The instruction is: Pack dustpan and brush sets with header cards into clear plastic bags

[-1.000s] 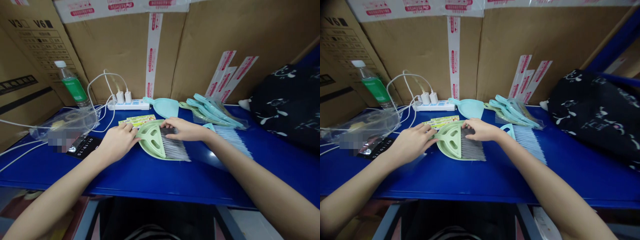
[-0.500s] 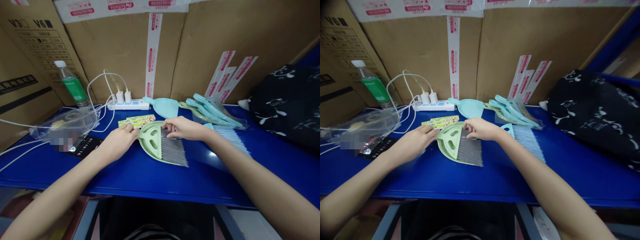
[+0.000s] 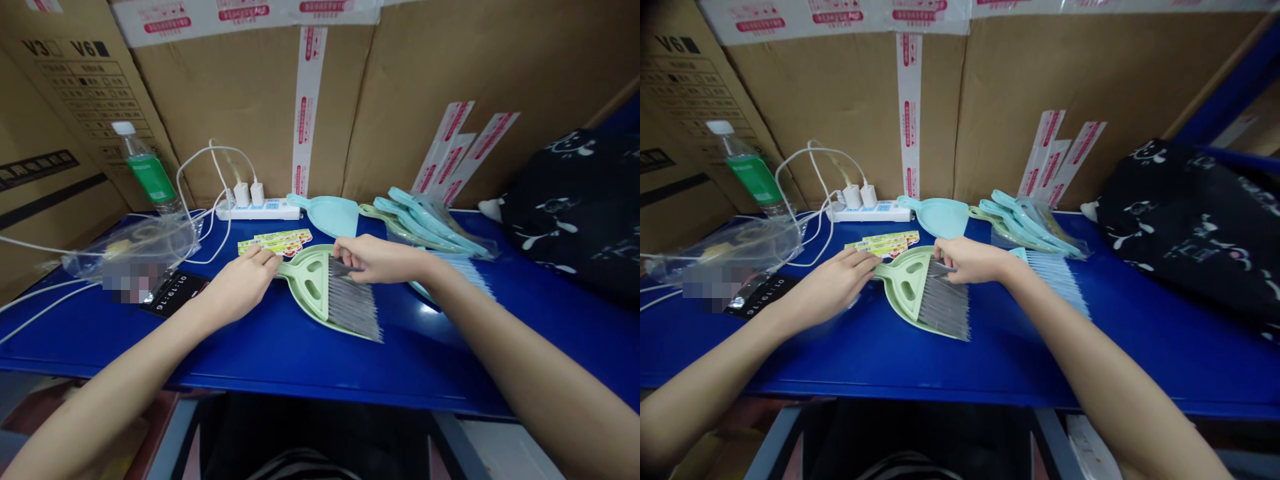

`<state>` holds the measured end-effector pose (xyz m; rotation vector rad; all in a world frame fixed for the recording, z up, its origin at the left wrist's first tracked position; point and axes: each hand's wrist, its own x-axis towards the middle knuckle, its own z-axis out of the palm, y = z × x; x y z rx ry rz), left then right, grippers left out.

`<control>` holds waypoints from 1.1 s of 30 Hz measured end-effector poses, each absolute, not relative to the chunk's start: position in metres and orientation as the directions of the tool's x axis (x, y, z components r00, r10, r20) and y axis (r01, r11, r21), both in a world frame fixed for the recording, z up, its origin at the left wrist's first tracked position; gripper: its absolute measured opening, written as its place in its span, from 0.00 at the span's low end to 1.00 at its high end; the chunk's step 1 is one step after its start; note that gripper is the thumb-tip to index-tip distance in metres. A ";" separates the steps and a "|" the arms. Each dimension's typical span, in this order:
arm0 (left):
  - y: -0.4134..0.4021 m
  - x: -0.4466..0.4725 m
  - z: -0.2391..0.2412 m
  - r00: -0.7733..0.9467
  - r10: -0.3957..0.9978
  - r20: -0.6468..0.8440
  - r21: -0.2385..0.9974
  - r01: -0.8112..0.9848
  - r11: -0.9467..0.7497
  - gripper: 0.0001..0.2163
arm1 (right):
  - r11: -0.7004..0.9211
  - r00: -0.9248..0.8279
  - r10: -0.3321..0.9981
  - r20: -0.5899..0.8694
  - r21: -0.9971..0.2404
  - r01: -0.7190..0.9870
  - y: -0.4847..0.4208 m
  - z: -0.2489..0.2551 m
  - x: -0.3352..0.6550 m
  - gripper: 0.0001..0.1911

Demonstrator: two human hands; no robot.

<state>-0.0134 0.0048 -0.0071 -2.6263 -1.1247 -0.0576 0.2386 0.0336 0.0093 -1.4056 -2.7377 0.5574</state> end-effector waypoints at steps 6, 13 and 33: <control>0.003 -0.015 -0.006 0.674 0.707 0.213 -0.219 0.738 -0.638 0.13 | 0.538 -0.601 0.781 -0.171 -0.307 0.785 0.032 0.014 0.236 0.13; -0.002 -0.011 0.008 0.496 0.848 0.186 -0.283 0.853 -0.438 0.14 | 0.533 -0.593 0.784 -0.182 -0.290 0.794 0.031 0.019 0.237 0.09; 0.008 -0.017 0.008 0.447 0.893 -0.059 0.277 0.867 -0.415 0.17 | 0.456 -0.552 0.786 -0.279 -0.342 0.822 0.036 0.022 0.251 0.10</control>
